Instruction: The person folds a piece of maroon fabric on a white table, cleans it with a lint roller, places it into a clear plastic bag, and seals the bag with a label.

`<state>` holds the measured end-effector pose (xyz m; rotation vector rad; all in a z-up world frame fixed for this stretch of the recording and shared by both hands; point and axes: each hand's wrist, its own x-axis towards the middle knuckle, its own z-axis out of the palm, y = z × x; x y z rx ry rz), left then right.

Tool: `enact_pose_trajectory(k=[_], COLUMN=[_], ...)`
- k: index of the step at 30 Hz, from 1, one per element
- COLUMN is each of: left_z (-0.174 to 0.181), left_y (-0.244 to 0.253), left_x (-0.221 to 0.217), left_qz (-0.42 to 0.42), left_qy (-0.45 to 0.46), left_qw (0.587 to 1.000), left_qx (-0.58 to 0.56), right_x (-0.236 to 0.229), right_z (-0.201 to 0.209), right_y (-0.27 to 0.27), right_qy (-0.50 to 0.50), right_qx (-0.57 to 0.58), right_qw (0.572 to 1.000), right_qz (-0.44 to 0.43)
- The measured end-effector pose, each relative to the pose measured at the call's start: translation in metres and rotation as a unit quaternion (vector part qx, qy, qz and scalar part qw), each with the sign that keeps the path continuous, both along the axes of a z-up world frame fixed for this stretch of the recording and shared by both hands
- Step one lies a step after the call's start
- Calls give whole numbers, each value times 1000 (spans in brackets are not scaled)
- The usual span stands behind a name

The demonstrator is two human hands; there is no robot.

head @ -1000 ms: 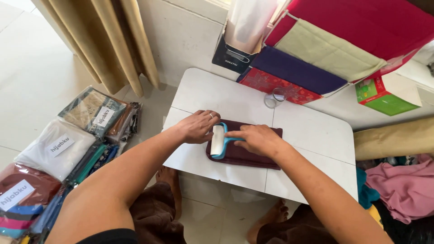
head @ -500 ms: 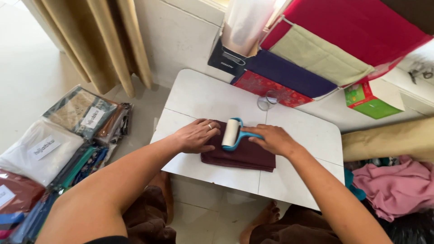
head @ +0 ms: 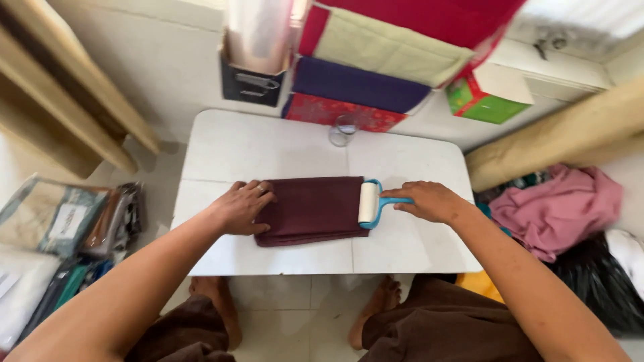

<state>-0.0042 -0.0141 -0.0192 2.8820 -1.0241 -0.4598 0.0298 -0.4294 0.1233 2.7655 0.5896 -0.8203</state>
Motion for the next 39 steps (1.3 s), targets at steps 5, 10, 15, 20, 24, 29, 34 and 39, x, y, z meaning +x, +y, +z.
enact_pose_trajectory(k=[5, 10, 15, 20, 24, 29, 34, 39], left_z=[31, -10, -84, -93, -79, -74, -52, 39], left_y=[-15, -36, -46, -51, -55, -51, -52, -71], left_x=[1, 16, 17, 18, 13, 2, -2, -7], left_qz=[-81, -86, -90, -94, -81, -65, -71, -12], left_qy=[-110, -171, -258, -474, -491, -413, -341, -77], left_qw=[990, 978, 947, 871, 860, 903, 933, 997], left_qx=[36, -78, -169, -85, -114, -102, -93, 20], right_x=[-7, 10, 40, 78, 90, 88, 59, 51], right_z=[40, 75, 100, 89, 90, 79, 19, -85], right_y=[-45, -115, -124, -125, -115, -101, -45, -22], right_qy=[-52, -319, -439, -392, -367, -517, -637, -146], right_qx=[0, 423, 382, 319, 215, 131, 261, 8], right_qw=[998, 835, 766, 790, 815, 790, 706, 988], right_qz=[-29, -151, -274, -347, -393, -303, 164, -42])
